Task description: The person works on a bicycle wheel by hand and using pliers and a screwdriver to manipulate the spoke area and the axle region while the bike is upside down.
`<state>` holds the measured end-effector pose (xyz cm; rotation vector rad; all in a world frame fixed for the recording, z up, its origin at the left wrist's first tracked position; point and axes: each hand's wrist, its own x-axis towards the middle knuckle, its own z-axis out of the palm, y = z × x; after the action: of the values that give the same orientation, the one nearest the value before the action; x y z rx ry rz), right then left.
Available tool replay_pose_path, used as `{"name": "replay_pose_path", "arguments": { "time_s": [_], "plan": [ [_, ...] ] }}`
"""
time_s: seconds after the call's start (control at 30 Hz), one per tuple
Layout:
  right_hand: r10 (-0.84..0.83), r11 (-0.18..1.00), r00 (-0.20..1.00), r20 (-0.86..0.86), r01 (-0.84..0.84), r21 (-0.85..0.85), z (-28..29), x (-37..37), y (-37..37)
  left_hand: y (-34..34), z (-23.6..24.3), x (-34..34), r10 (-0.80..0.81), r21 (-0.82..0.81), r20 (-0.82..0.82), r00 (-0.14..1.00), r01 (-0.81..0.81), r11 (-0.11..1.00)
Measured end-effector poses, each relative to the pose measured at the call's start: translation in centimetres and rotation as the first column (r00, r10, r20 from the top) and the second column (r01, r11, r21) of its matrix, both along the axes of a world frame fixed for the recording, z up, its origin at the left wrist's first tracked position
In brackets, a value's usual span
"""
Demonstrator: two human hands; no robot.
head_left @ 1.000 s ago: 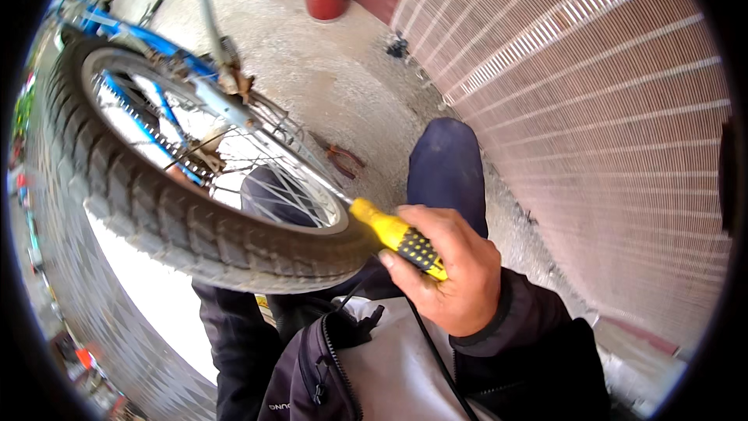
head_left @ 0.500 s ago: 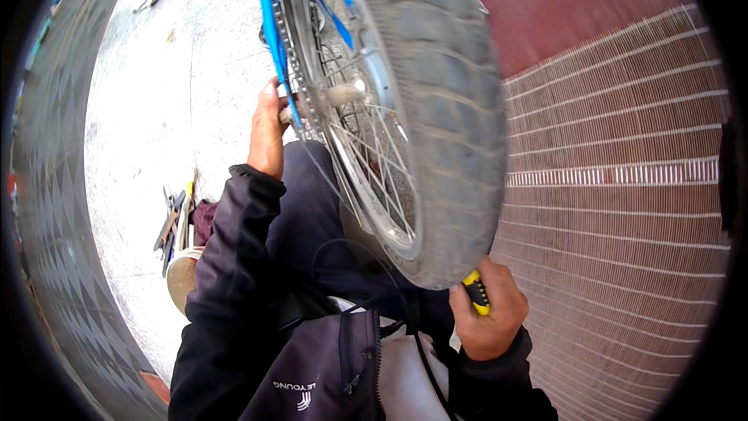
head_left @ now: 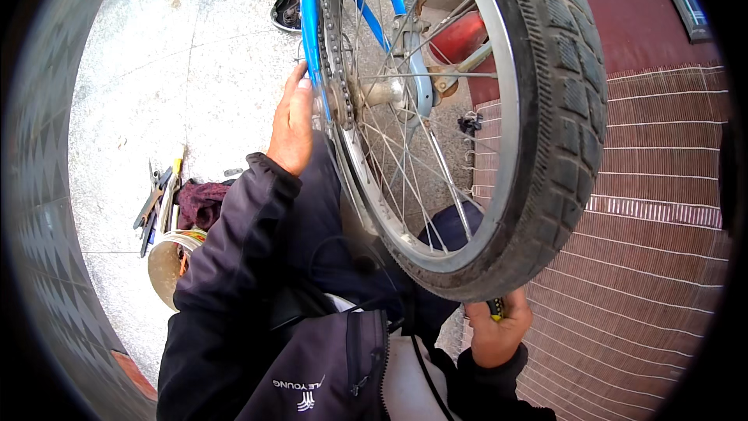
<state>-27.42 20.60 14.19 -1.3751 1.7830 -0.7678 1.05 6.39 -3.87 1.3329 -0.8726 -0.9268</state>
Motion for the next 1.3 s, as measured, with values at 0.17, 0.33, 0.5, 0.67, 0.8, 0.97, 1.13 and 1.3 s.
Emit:
{"name": "replay_pose_path", "arguments": {
  "time_s": [0.17,0.33,0.5,0.67,0.8,0.97,1.13,1.3],
  "plan": [
    [0.027,0.999,0.999,-0.032,-0.028,-0.044,-0.1,0.6,-0.3,-0.2,-0.3,0.1,0.006,-0.014,-0.013,1.000,-0.006,1.000],
    [0.121,0.973,0.950,-0.287,-0.170,-0.154,0.3,0.8,-0.6,-0.4,-0.8,0.1,0.040,-0.013,0.062,0.997,-0.039,0.999],
    [-0.010,1.000,0.995,-0.100,0.008,-0.019,0.5,0.7,-0.4,-0.5,-1.4,-0.3,0.050,-0.028,0.025,0.998,-0.050,0.998],
    [0.011,0.998,0.995,-0.102,-0.018,-0.066,-0.8,0.2,0.3,-0.3,-0.5,-0.5,0.020,-0.024,-0.047,0.999,-0.021,0.999],
    [-0.083,0.997,0.993,0.088,0.083,0.001,-0.5,1.1,0.0,-0.3,-0.9,-0.7,0.050,0.002,0.028,0.998,-0.050,0.999],
    [-0.104,0.995,0.978,0.180,0.102,0.020,-0.8,1.1,0.0,-0.1,0.2,-0.5,0.018,0.034,0.046,0.999,-0.019,0.999],
    [-0.112,0.994,0.975,0.194,0.112,0.014,-1.1,1.3,-0.3,0.0,0.9,0.2,-0.043,0.114,0.014,0.999,0.041,0.993],
    [-0.100,0.995,0.974,0.203,0.097,0.022,-1.6,0.9,0.5,-0.4,0.4,-0.3,0.053,0.010,0.002,0.999,-0.053,0.999]
  ]
}}
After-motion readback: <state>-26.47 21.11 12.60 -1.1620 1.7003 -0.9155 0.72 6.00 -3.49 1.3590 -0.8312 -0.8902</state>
